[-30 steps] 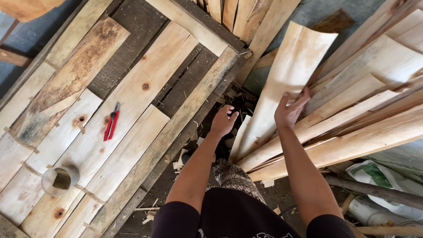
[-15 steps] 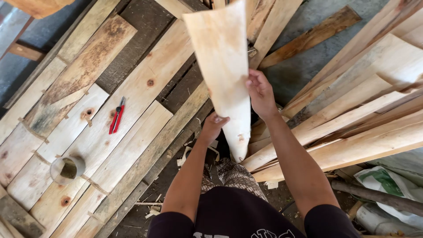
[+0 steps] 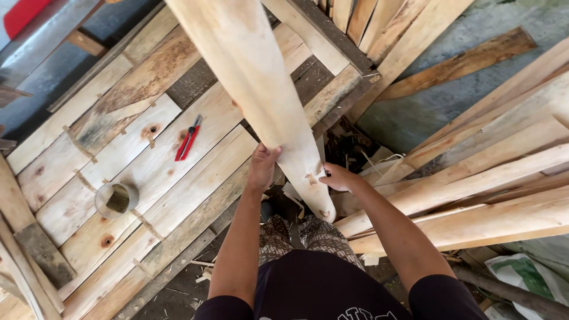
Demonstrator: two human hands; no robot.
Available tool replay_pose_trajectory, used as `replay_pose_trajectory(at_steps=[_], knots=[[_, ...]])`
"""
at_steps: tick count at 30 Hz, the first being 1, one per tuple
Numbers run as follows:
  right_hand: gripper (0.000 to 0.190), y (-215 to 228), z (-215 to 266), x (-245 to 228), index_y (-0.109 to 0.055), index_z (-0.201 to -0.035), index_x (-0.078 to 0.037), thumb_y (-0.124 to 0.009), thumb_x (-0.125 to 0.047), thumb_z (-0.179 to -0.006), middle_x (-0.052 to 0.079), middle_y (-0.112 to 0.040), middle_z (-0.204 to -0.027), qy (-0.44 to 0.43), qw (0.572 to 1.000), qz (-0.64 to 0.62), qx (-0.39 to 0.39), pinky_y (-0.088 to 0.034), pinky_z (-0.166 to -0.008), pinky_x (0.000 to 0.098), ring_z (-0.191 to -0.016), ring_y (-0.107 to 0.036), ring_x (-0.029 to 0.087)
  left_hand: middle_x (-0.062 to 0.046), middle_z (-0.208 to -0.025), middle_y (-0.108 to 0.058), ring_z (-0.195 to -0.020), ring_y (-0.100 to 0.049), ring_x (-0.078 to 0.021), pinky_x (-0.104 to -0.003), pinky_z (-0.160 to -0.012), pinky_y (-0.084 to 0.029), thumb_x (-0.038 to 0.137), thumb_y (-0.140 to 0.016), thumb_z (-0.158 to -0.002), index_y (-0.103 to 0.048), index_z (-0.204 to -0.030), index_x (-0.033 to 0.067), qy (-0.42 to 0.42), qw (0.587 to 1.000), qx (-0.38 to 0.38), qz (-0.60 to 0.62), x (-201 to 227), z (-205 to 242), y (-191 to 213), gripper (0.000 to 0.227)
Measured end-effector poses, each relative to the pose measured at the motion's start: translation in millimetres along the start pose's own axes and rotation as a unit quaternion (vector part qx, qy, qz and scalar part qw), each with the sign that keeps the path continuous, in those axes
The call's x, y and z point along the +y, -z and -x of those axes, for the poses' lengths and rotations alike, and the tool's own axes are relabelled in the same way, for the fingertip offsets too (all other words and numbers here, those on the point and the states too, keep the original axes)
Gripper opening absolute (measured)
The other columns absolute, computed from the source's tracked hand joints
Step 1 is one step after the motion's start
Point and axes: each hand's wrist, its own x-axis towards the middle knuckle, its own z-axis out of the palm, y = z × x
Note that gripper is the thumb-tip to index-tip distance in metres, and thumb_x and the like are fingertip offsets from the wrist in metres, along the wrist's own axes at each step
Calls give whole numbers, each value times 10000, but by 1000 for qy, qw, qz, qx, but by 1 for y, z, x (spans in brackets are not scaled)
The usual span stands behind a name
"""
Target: Trim thin wooden panels using a utility knife and fit them into a wooden frame.
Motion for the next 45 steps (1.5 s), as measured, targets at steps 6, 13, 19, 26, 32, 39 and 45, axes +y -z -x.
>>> replay_pose_trajectory(at_steps=[6, 13, 19, 26, 32, 39, 45], knots=[[320, -9, -9, -11, -684, -1215, -25, -686, -235, -973, 65, -758, -1176, 35, 992, -116, -37, -528, -973, 317, -1086, -682, 150, -102, -1248, -721, -1128, -677, -176, -372, -1045, -513, 60, -690, -993, -609, -1308, -4, -6, 1000, -5, 21, 30, 3, 0, 331], [240, 6, -2, -101, -732, -1141, -101, -720, -217, -931, 5, -755, -1075, 46, 987, -151, -27, -534, -897, 260, -986, -675, 75, -61, -1191, -732, -1058, -710, -169, -368, -983, -570, 220, -594, -970, -576, -1334, 100, 54, 990, 96, -91, 17, 16, 38, 384], [282, -3, -12, -156, -719, -1066, 27, -731, -254, -1049, 80, -679, -943, 139, 985, -94, 45, -509, -791, 290, -869, -577, 105, -114, -1158, -735, -1042, -699, -193, -391, -970, -557, 98, -686, -1014, -660, -1225, -18, 34, 997, 60, 31, 7, 37, 70, 242], [248, -22, -41, -142, -663, -1126, -83, -577, -308, -1068, -19, -673, -1027, 105, 980, -164, -46, -506, -851, 231, -938, -610, 50, -98, -1218, -729, -1115, -695, -211, -394, -996, -562, 110, -672, -1002, -656, -1244, 45, -75, 981, 136, 116, 62, 41, 111, 251], [223, -48, -48, -175, -710, -1066, -25, -680, -235, -999, -5, -723, -953, 155, 983, -95, 3, -514, -786, 254, -869, -622, 69, -93, -1259, -704, -1156, -681, -228, -428, -1022, -557, 174, -663, -1006, -600, -1268, 64, -111, 961, 206, 148, 89, 60, 132, 292], [244, -67, -45, -234, -731, -1128, -42, -641, -243, -1023, 6, -732, -943, 190, 979, -64, 16, -521, -772, 261, -838, -621, 76, -50, -1204, -702, -1102, -654, -214, -445, -996, -525, 247, -634, -1003, -592, -1287, 133, -50, 950, 279, 128, 85, 81, 152, 309], [229, -71, -55, -248, -690, -1096, -37, -603, -232, -1013, 4, -711, -892, 233, 969, -47, 69, -506, -751, 280, -803, -607, 85, -25, -1193, -704, -1130, -657, -192, -471, -1006, -541, 118, -671, -1013, -638, -1208, 115, -11, 973, 178, 145, 54, 89, 177, 198]])
